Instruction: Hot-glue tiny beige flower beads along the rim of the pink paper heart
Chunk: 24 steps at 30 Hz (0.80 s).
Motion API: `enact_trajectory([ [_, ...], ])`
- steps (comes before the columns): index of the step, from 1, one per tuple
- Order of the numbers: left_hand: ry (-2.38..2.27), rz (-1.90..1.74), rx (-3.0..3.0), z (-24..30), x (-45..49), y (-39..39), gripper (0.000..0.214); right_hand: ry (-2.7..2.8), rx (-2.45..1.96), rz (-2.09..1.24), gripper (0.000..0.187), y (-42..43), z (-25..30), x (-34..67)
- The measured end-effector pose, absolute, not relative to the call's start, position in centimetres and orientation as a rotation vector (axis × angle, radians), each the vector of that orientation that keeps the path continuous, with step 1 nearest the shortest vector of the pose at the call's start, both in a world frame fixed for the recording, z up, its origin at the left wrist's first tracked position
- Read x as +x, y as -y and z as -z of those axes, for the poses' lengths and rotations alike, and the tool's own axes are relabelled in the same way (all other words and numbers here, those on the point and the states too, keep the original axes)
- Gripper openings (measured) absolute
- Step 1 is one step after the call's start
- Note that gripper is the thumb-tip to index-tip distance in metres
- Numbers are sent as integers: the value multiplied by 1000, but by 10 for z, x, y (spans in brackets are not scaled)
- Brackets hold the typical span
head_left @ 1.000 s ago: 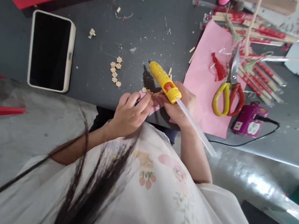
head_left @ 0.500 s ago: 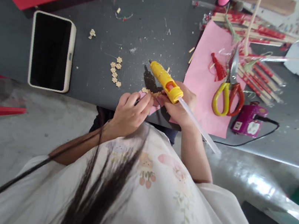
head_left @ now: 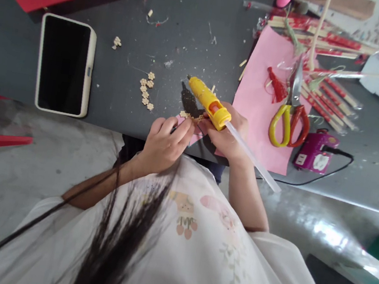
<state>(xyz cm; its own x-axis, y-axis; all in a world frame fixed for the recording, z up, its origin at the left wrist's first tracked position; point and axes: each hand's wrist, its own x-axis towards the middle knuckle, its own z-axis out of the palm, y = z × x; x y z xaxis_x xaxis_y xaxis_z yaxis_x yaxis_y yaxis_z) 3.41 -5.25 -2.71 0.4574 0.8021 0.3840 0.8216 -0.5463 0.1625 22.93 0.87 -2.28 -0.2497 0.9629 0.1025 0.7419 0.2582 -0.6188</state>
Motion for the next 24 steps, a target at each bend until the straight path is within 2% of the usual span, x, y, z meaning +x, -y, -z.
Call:
enact_trajectory([
  [9,1455,539,-2620,26,33,53,33,2078,-1565,-628,28,-8,23,228],
  [24,1471,634,-2656,26,33,53,27,2106,-1516,-665,29,-9,25,228],
])
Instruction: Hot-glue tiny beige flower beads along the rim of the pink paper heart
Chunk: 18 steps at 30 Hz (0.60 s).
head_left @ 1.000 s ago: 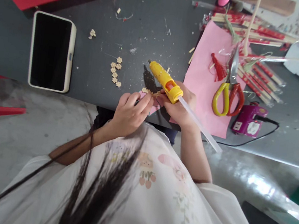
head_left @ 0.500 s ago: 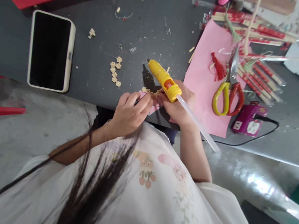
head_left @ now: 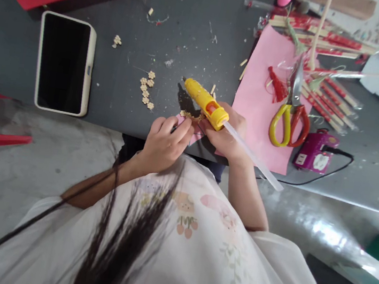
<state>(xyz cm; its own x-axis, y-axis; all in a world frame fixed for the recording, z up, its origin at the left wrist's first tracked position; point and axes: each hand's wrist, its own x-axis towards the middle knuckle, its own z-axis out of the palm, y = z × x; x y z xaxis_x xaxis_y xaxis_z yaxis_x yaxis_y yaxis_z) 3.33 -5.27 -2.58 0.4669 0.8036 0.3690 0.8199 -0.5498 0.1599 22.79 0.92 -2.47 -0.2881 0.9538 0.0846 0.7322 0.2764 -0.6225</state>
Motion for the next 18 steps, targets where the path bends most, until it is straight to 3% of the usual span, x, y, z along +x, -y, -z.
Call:
enact_trajectory([
  [18,1529,615,-2684,27,34,53,32,2094,-1554,-671,24,-6,20,230],
])
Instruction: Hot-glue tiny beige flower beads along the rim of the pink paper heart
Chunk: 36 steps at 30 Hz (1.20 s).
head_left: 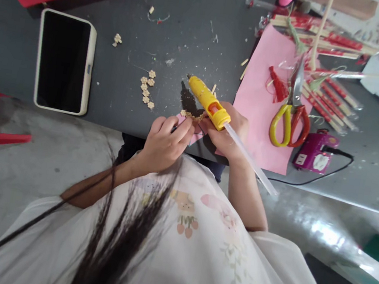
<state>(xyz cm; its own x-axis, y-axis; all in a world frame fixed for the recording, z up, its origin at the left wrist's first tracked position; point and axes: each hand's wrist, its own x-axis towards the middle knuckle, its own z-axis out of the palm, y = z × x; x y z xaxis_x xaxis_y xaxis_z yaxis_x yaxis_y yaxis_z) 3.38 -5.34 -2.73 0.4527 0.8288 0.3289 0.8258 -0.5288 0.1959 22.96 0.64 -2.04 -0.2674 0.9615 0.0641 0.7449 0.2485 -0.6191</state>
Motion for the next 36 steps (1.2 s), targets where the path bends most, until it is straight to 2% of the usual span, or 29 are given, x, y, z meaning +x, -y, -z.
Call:
enact_trajectory([
  [23,-1535,-657,2788,25,34,52,23,2249,-1368,-636,28,-14,20,238],
  [36,-1582,-583,2852,23,35,52,29,2215,-1365,-605,28,-13,24,237],
])
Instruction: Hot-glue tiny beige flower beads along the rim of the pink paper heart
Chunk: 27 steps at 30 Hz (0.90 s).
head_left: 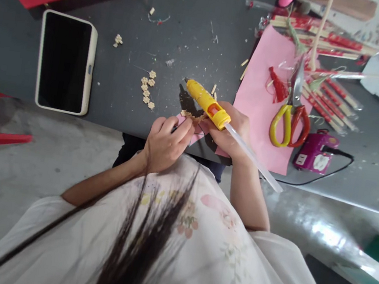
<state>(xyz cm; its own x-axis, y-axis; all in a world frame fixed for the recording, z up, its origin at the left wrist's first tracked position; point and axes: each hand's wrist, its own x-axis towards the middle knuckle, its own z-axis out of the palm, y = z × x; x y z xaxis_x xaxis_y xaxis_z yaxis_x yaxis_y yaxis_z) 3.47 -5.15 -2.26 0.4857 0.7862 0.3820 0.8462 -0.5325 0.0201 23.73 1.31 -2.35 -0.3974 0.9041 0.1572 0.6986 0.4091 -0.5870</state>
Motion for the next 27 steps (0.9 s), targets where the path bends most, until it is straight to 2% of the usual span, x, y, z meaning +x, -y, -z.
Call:
enact_trajectory([
  [6,1418,611,-2572,24,36,52,28,2213,-1398,-623,30,-12,26,237],
  [16,1426,546,-2573,22,35,51,30,2130,-1433,-624,24,-7,22,234],
  [27,1419,547,-2566,23,35,52,34,2117,-1508,-582,26,-5,28,232],
])
